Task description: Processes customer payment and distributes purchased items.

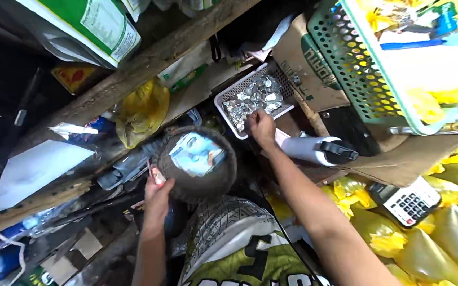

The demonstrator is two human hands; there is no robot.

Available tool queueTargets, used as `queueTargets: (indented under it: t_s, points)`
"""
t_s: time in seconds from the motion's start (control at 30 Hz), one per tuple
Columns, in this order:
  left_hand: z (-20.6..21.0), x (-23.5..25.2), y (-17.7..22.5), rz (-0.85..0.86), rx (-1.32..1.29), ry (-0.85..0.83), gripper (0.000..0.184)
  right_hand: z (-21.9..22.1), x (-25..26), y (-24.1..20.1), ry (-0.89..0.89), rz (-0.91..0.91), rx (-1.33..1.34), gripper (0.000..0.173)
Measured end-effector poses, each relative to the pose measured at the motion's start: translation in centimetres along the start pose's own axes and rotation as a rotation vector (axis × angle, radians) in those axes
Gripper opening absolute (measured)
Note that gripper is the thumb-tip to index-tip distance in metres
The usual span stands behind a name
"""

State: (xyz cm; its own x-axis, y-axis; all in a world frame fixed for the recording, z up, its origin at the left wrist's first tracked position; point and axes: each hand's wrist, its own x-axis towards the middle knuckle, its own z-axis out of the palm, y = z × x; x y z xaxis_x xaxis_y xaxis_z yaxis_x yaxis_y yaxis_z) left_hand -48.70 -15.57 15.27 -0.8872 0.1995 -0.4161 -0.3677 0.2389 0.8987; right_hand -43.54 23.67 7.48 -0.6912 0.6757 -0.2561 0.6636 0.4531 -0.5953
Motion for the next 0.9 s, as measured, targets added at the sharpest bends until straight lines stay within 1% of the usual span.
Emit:
queueTargets:
  t_s: [0.1, 0.2, 0.27, 0.3, 0.33, 0.4, 0.43, 0.47, 0.5, 0.53, 0.57, 0.6, 0.67, 0.73, 0.8, 0.87, 0.9]
  points:
    - [7.1, 2.9, 2.5, 0.038, -0.113, -0.036, 0.071, -2.8, -7.3, 0.0, 0.164, -0.049, 0.277, 0.021]
    - [13.5, 5.2, 4.1, 0.04, -0.137, -0.085, 0.06, -4.2, -13.8, 2.8, 0.266, -0.02, 0.37, 0.02]
    - [16.9, 6.1, 4.4, 0.052, -0.102, -0.114, 0.058, -5.1, -18.0, 4.4, 0.271, -0.02, 0.405, 0.019]
    - [18.2, 6.3, 4.3, 0.061, -0.101, -0.12, 0.06, -5.6, -19.9, 4.9, 0.258, -0.02, 0.416, 0.019]
    - [19.2, 5.9, 4.3, 0.066, -0.109, -0.128, 0.066, -6.2, -21.9, 5.3, 0.246, -0.023, 0.435, 0.02]
    - [19.9, 3.8, 4.0, 0.087, -0.111, -0.152, 0.082, -7.6, -25.4, 5.9, 0.263, -0.044, 0.508, 0.02]
    - [20.0, 2.4, 3.7, 0.114, -0.106, -0.155, 0.085, -8.5, -27.0, 6.1, 0.285, -0.055, 0.565, 0.019]
    - [20.2, 0.9, 3.4, 0.146, -0.1, -0.173, 0.082, -9.3, -28.5, 6.3, 0.317, -0.062, 0.617, 0.017]
    - [20.4, -0.8, 3.3, 0.176, -0.092, -0.222, 0.074, -10.1, -29.8, 6.6, 0.351, -0.068, 0.668, 0.017]
    - [20.8, -2.8, 3.1, 0.207, -0.084, -0.307, 0.06, -11.0, -30.9, 6.9, 0.378, -0.081, 0.719, 0.016]
    - [21.2, -5.0, 2.7, 0.243, -0.074, -0.436, 0.05, -11.9, -31.9, 7.2, 0.39, -0.102, 0.776, 0.016]
    - [21.6, -7.3, 2.3, 0.275, -0.067, -0.578, 0.045, -12.8, -32.9, 7.6, 0.381, -0.136, 0.837, 0.015]
    - [23.1, -12.2, 1.2, 0.328, -0.067, -0.795, 0.038, -14.7, -34.5, 8.3, 0.322, -0.211, 0.903, 0.016]
    - [24.7, -16.3, 0.8, 0.448, 0.017, -0.974, 0.034, -16.5, -35.4, 8.9, 0.256, -0.254, 0.946, 0.017]
    - [26.2, -18.8, 0.7, 0.587, 0.157, -1.098, 0.028, -17.7, -36.2, 9.5, 0.215, -0.243, 0.988, 0.016]
    - [27.4, -20.3, 0.8, 0.62, 0.173, -1.215, 0.025, -18.8, -36.6, 10.3, 0.208, -0.247, 0.973, 0.018]
    - [28.2, -20.7, 1.0, 0.618, 0.146, -1.274, 0.023, -19.7, -36.6, 11.0, 0.209, -0.271, 0.917, 0.018]
